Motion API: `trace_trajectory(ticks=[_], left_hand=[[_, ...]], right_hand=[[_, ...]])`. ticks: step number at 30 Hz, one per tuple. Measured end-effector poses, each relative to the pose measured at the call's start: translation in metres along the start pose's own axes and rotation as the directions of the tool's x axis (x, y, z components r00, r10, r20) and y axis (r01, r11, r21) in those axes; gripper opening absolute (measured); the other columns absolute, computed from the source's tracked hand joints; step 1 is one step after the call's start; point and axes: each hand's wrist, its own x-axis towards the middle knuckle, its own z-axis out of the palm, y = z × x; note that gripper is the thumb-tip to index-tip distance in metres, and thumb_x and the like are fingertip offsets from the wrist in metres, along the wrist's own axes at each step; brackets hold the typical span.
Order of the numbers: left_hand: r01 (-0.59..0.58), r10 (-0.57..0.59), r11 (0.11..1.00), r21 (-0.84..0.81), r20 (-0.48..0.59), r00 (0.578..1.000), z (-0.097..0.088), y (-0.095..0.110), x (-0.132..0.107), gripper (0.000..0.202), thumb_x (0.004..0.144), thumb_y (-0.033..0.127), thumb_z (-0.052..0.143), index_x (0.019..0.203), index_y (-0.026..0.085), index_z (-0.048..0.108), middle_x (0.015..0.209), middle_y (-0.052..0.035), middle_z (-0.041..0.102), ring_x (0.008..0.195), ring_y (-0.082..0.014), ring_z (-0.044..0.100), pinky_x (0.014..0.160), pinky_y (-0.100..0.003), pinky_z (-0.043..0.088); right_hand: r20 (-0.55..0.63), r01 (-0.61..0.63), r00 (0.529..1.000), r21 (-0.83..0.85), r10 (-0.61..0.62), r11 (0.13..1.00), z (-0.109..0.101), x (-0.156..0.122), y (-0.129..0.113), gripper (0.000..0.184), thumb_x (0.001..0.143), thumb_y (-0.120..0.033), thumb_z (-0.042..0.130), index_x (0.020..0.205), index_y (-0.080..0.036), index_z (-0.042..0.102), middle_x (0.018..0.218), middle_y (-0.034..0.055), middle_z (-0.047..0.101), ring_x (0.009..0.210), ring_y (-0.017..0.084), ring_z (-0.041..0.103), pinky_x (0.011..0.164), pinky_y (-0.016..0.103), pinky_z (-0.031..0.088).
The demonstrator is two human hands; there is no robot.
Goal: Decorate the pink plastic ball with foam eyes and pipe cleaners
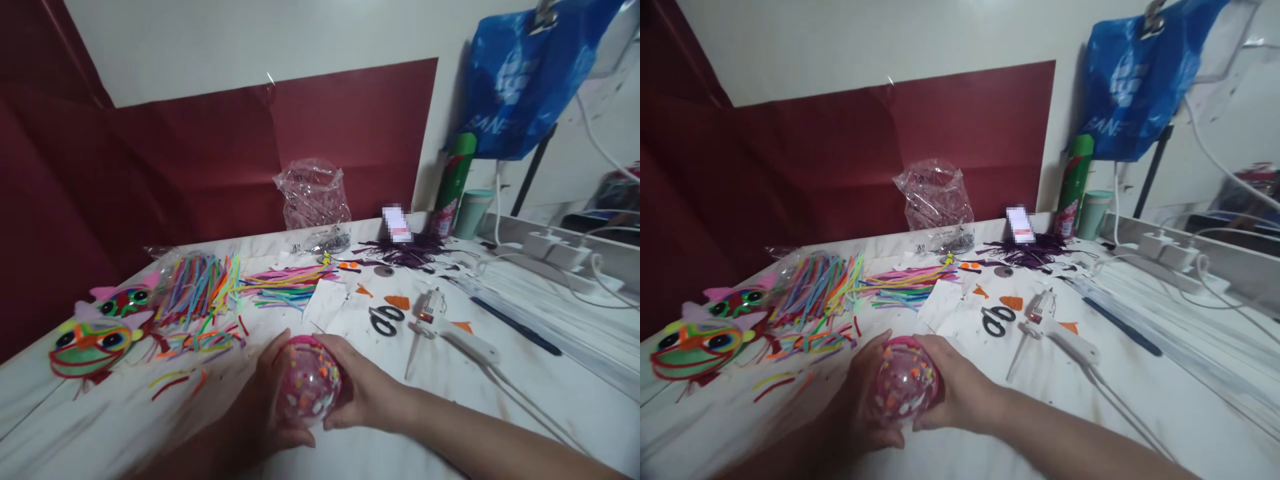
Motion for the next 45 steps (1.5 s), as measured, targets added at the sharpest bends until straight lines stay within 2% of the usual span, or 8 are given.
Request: trace_trajectory(ticks=[7, 13, 19, 24, 31, 35, 38, 45], left_hand=[[0.163, -0.136, 0.984, -0.073, 0.287, 0.948, -0.023, 0.011, 0.029, 0.103, 0.059, 0.036, 0.080, 0.144, 0.030, 0.021, 0.143, -0.0135, 0.033, 0.132, -0.0374, 0.036, 0.107, -0.054, 0.035], [0.163, -0.149, 0.973, -0.163, 0.096, 0.984, -0.011, -0.009, 0.034, 0.102, 0.052, 0.024, 0.077, 0.139, 0.026, 0.025, 0.135, -0.0150, 0.037, 0.127, -0.0395, 0.040, 0.104, -0.056, 0.038], [0.204, -0.211, 0.962, -0.179, -0.021, 0.977, -0.008, -0.022, 0.022, 0.100, 0.051, 0.030, 0.078, 0.137, 0.029, 0.028, 0.135, -0.0131, 0.041, 0.123, -0.0403, 0.045, 0.100, -0.058, 0.042], [0.329, -0.358, 0.917, -0.226, -0.101, 0.928, -0.007, -0.025, 0.021, 0.094, 0.055, 0.034, 0.078, 0.137, 0.028, 0.030, 0.138, -0.0124, 0.041, 0.126, -0.0398, 0.044, 0.101, -0.053, 0.043], [0.488, -0.569, 0.794, -0.363, -0.158, 0.807, -0.011, -0.024, 0.025, 0.100, 0.052, 0.042, 0.081, 0.137, 0.025, 0.031, 0.144, -0.0105, 0.038, 0.131, -0.0424, 0.035, 0.102, -0.048, 0.045], [0.474, -0.558, 0.791, -0.387, -0.138, 0.818, -0.008, -0.026, 0.024, 0.101, 0.052, 0.047, 0.080, 0.138, 0.025, 0.031, 0.144, -0.0128, 0.037, 0.130, -0.0415, 0.039, 0.102, -0.050, 0.044], [0.439, -0.513, 0.820, -0.367, -0.130, 0.849, -0.006, -0.027, 0.023, 0.098, 0.054, 0.047, 0.079, 0.138, 0.024, 0.033, 0.141, -0.0149, 0.041, 0.127, -0.0391, 0.044, 0.100, -0.050, 0.046], [0.441, -0.517, 0.826, -0.351, -0.157, 0.842, -0.005, -0.026, 0.022, 0.096, 0.055, 0.047, 0.079, 0.137, 0.023, 0.034, 0.141, -0.0161, 0.039, 0.127, -0.0388, 0.043, 0.102, -0.053, 0.041]], right_hand=[[0.024, -0.008, 1.000, -0.081, 0.010, 0.997, -0.013, 0.004, -0.001, 0.094, 0.061, -0.033, 0.082, 0.141, -0.020, 0.036, 0.139, 0.0156, 0.047, 0.126, 0.029, 0.046, 0.105, 0.042, 0.038], [-0.277, -0.376, 0.910, -0.236, 0.309, 0.896, -0.048, 0.018, -0.003, 0.034, 0.092, -0.031, 0.039, 0.115, -0.014, 0.056, 0.103, 0.0110, 0.068, 0.090, 0.019, 0.064, 0.077, 0.031, 0.050], [-0.128, -0.404, 0.912, -0.450, 0.391, 0.796, -0.063, 0.014, -0.004, 0.012, 0.077, -0.023, 0.056, 0.077, -0.017, 0.067, 0.075, 0.0059, 0.067, 0.065, 0.018, 0.057, 0.061, 0.027, 0.040], [0.069, -0.261, 0.916, -0.644, 0.395, 0.719, -0.042, 0.010, -0.014, 0.031, 0.074, -0.042, 0.066, 0.089, -0.015, 0.067, 0.089, 0.0115, 0.065, 0.083, 0.023, 0.059, 0.070, 0.029, 0.042], [0.050, -0.304, 0.911, -0.593, 0.410, 0.746, -0.027, 0.011, -0.012, 0.028, 0.067, -0.028, 0.073, 0.090, -0.015, 0.063, 0.092, 0.0095, 0.062, 0.086, 0.024, 0.056, 0.074, 0.032, 0.044], [0.028, -0.260, 0.944, -0.549, 0.329, 0.794, -0.020, 0.010, -0.006, 0.033, 0.075, -0.037, 0.068, 0.100, -0.017, 0.062, 0.096, 0.0108, 0.060, 0.092, 0.026, 0.055, 0.081, 0.038, 0.043], [0.060, -0.225, 0.951, -0.535, 0.303, 0.814, -0.015, 0.012, -0.006, 0.017, 0.073, -0.021, 0.066, 0.089, -0.019, 0.062, 0.094, 0.0085, 0.060, 0.092, 0.024, 0.055, 0.081, 0.035, 0.042], [0.023, -0.528, 0.826, -0.322, 0.564, 0.786, -0.023, 0.013, -0.015, 0.027, 0.055, -0.014, 0.070, 0.076, -0.020, 0.054, 0.075, -0.0025, 0.052, 0.066, 0.014, 0.047, 0.057, 0.024, 0.035]])
